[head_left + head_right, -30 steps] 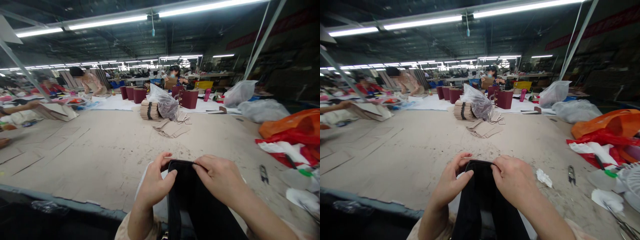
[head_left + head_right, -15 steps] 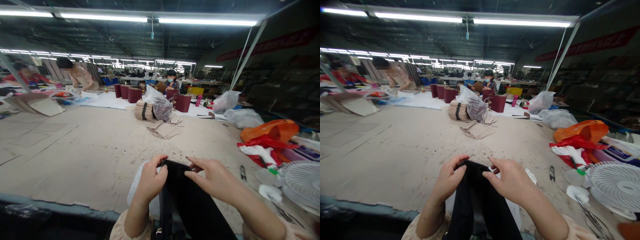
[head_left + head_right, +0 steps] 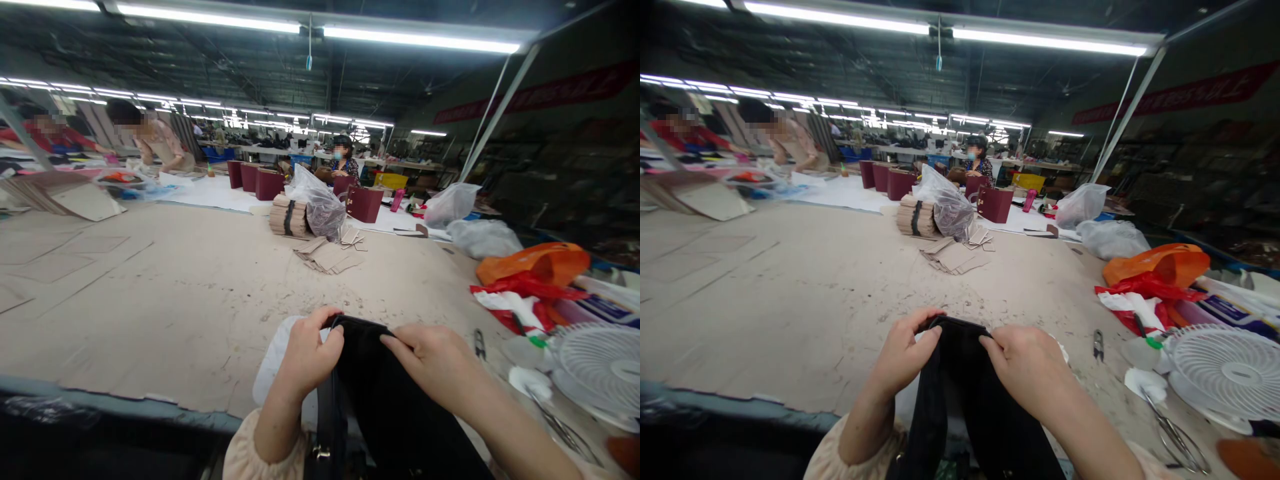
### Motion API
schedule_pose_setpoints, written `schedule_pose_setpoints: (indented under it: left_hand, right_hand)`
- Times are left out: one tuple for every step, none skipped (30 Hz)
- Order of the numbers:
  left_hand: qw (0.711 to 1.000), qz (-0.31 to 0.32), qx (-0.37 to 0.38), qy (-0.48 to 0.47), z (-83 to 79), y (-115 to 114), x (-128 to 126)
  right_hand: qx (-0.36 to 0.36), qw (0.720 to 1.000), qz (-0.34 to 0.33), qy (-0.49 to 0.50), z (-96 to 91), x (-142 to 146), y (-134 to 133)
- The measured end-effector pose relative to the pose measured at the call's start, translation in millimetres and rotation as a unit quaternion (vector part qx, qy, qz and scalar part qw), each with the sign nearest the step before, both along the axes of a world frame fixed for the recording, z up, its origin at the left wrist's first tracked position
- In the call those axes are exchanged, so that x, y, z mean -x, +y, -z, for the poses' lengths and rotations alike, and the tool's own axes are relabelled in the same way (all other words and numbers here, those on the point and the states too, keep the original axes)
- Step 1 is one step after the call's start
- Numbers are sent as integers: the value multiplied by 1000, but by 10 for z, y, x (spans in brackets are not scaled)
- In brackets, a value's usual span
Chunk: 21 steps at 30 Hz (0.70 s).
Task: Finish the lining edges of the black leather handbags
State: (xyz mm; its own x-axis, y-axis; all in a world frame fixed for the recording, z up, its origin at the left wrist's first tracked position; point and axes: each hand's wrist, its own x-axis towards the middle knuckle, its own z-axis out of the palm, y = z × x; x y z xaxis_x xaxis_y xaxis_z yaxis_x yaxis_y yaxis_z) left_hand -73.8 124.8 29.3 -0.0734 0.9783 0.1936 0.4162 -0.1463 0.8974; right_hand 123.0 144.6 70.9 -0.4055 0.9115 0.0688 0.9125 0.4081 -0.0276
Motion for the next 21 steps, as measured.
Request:
schedule_pose_setpoints:
  left_hand:
    - [1000,5,-6,-1,-2,-2,0]
    - [1000,9,-13,-1,-2,-3,1]
    - [1000,13,-19,-2,-1,-4,4]
    - [1000,17,-23,-3,3,-3,8]
    - [999,19,-25,-6,8,-3,14]
    - [999,21,-25,-10,14,-3,22]
    - [999,21,-25,-14,21,-4,32]
    - [999,21,-24,-17,27,-7,44]
    - [999,21,-25,-18,30,-13,57]
    - [999,22,-25,-16,31,-22,72]
    - [999,24,-26,-11,27,-34,87]
    - [999,27,-25,-5,19,-48,102]
    - [999,30,-24,3,7,-63,116]
    - [999,33,-22,10,-9,-78,130]
    - [999,36,-22,17,-28,-92,142]
    - [999,39,-22,23,-46,-104,152]
    - [999,40,-23,28,-62,-112,160]
    - [998,40,-24,31,-76,-118,165]
    - [998,40,-24,33,-84,-120,169]
    - [998,42,-23,33,-87,-121,171]
    - [998,44,-21,30,-86,-119,172]
  right_hand:
    - [-14,1000,0,-10,13,2,5]
    - [-27,999,1,-19,24,3,7]
    - [-38,999,2,-26,33,4,7]
    - [-46,998,1,-30,39,2,6]
    - [-51,998,-1,-30,42,-4,3]
    - [-52,998,-8,-26,44,-15,1]
    - [-51,998,-18,-16,45,-31,1]
    - [-51,998,-28,-1,46,-50,5]
    - [-51,998,-38,17,46,-70,13]
    - [-52,997,-47,38,47,-87,27]
    - [-56,995,-57,61,47,-99,46]
    - [-60,992,-70,84,46,-105,70]
    - [-64,989,-85,108,43,-101,98]
    - [-66,984,-102,128,39,-90,127]
    - [-66,980,-117,144,34,-73,156]
    - [-62,978,-129,153,27,-51,182]
    - [-53,977,-136,157,20,-28,204]
    - [-41,977,-139,157,14,-5,222]
    - [-27,978,-138,156,11,15,234]
    - [-15,978,-137,155,10,31,241]
    - [-6,978,-135,157,11,45,244]
